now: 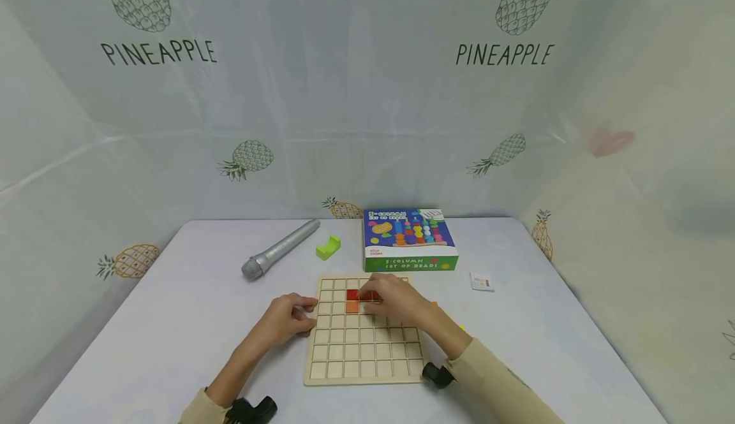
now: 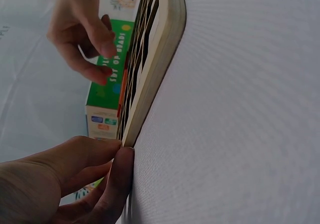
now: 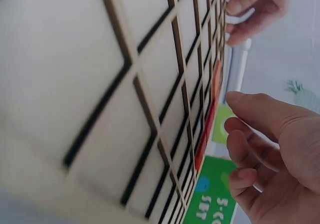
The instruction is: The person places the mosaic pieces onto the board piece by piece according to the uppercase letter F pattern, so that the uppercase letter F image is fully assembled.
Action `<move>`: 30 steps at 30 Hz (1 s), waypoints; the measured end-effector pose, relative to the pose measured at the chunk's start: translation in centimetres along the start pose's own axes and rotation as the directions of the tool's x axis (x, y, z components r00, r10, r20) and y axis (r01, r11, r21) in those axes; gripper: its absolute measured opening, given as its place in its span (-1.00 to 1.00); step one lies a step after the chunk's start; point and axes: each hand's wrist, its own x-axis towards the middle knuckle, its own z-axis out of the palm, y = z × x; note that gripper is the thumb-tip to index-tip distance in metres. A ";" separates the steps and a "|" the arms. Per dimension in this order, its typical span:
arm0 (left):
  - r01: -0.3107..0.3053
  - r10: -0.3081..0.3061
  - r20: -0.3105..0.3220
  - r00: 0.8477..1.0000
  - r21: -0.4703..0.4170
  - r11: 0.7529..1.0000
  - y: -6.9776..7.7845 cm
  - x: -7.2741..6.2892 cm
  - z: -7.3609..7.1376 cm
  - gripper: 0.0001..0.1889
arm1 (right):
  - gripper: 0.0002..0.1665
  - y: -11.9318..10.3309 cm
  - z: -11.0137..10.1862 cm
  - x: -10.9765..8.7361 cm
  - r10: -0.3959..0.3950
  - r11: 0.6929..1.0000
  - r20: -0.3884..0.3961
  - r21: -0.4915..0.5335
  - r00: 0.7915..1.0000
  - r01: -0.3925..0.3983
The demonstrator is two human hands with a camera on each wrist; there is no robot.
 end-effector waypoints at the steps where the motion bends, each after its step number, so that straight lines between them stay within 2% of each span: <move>1: 0.001 -0.001 0.000 1.000 -0.005 1.000 0.0 0.0 0.0 -0.56 | -0.70 0.2 -0.2 -0.2 0.001 1.000 -0.002 0.009 1.000 -0.001; 6: -0.011 0.011 -0.003 1.000 -0.010 1.000 -0.1 0.0 0.0 -0.56 | -0.67 1.6 -1.3 -1.5 0.025 0.999 -0.019 0.033 1.000 -0.024; 12: -0.013 0.013 -0.005 1.000 0.008 1.000 0.0 -0.1 -0.1 -0.57 | -0.67 3.4 -2.1 -3.6 0.094 0.994 -0.031 0.053 0.995 -0.092; 20: -0.005 0.005 -0.005 1.000 0.011 1.000 0.4 -0.1 -0.2 -0.57 | -0.66 5.6 -2.7 -6.1 0.120 0.993 -0.082 0.016 0.989 -0.120; 27: -0.001 0.001 -0.010 1.000 0.009 1.000 0.3 -0.1 -0.2 -0.57 | -0.64 7.0 -3.0 -7.3 0.189 0.982 -0.078 0.015 0.979 -0.188; 30: 0.004 -0.004 -0.006 1.000 0.000 1.000 0.2 -0.1 -0.1 -0.57 | -0.65 7.6 -3.0 -7.6 0.190 0.982 -0.079 -0.001 0.979 -0.190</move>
